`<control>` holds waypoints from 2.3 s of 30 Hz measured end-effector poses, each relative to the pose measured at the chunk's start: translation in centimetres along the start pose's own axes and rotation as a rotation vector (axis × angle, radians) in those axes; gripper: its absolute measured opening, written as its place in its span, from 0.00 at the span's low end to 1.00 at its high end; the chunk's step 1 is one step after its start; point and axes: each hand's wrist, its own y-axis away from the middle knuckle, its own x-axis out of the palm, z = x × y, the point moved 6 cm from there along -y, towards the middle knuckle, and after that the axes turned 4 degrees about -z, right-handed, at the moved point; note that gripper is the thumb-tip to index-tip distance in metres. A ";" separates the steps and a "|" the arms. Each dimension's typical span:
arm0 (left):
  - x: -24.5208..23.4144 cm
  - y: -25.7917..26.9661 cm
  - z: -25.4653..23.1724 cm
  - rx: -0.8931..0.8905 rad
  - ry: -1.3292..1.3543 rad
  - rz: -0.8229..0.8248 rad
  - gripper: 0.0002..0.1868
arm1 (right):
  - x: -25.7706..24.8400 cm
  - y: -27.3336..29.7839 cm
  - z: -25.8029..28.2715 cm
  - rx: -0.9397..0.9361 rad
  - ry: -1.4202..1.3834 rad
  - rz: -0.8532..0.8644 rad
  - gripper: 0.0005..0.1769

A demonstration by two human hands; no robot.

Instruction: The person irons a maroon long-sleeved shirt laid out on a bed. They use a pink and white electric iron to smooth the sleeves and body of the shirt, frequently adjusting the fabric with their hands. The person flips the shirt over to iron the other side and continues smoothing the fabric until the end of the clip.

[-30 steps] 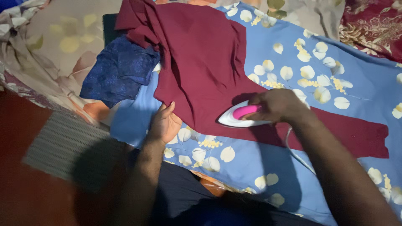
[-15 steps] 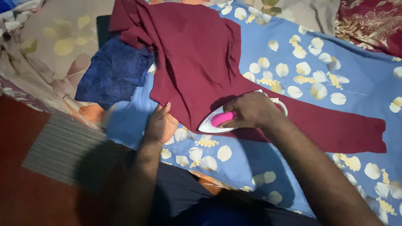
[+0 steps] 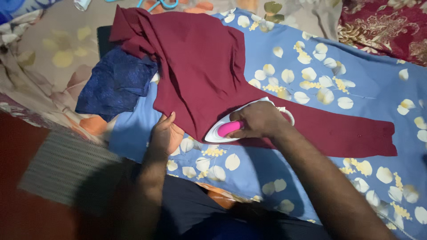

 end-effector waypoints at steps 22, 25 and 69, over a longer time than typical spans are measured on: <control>1.6 1.1 -0.3 0.048 0.075 0.136 0.31 | -0.7 0.0 3.2 -0.136 -0.191 -0.074 0.30; -0.5 1.4 0.4 0.045 0.004 0.125 0.30 | -0.1 0.4 4.0 -0.115 -0.105 0.053 0.28; -1.5 1.7 0.7 0.033 -0.134 0.093 0.35 | 0.5 -3.1 -1.0 -0.133 0.037 0.002 0.27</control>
